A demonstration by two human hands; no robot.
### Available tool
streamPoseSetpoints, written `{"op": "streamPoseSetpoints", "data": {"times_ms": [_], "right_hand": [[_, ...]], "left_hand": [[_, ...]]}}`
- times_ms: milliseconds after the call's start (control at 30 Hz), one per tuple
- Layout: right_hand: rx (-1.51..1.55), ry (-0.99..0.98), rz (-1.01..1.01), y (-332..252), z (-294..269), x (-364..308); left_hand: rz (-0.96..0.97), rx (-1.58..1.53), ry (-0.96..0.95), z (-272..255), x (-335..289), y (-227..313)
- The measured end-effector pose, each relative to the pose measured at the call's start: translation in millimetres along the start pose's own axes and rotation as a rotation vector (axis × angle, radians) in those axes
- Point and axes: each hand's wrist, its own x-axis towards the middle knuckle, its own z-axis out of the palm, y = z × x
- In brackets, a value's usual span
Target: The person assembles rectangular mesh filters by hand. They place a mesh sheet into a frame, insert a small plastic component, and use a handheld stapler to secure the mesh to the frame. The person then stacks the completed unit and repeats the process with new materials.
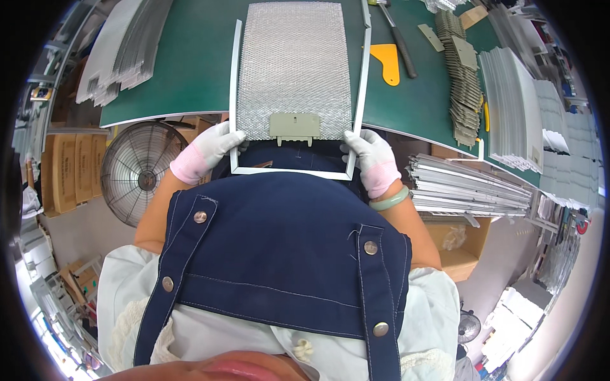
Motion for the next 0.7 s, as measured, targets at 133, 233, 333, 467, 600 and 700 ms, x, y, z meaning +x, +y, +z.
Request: {"op": "streamPoseSetpoints", "data": {"times_ms": [133,233,333,467,600,700], "right_hand": [[0.111,-0.099,0.067,-6.5,-8.6,-0.3],[0.103,-0.099,0.097,-11.2,-4.2,-5.1],[-0.032,-0.084,0.07,-7.4,-5.7,-2.3],[0.002,-0.133,0.018,-3.8,5.5,-4.8],[0.164,-0.111,-0.004,7.6,13.0,-5.7],[0.339,-0.136,-0.033,15.9,19.1,-2.2]], "left_hand": [[-0.058,-0.184,-0.068,-8.3,-3.9,-2.4],[-0.071,-0.341,-0.053,-2.0,-4.9,-9.0],[-0.046,0.038,0.068,6.0,-4.0,-5.8],[-0.12,0.091,0.044,3.5,-3.1,0.6],[-0.098,-0.242,0.077,15.4,-10.5,5.1],[-0.132,-0.405,0.248,32.2,-0.8,-2.6]]}}
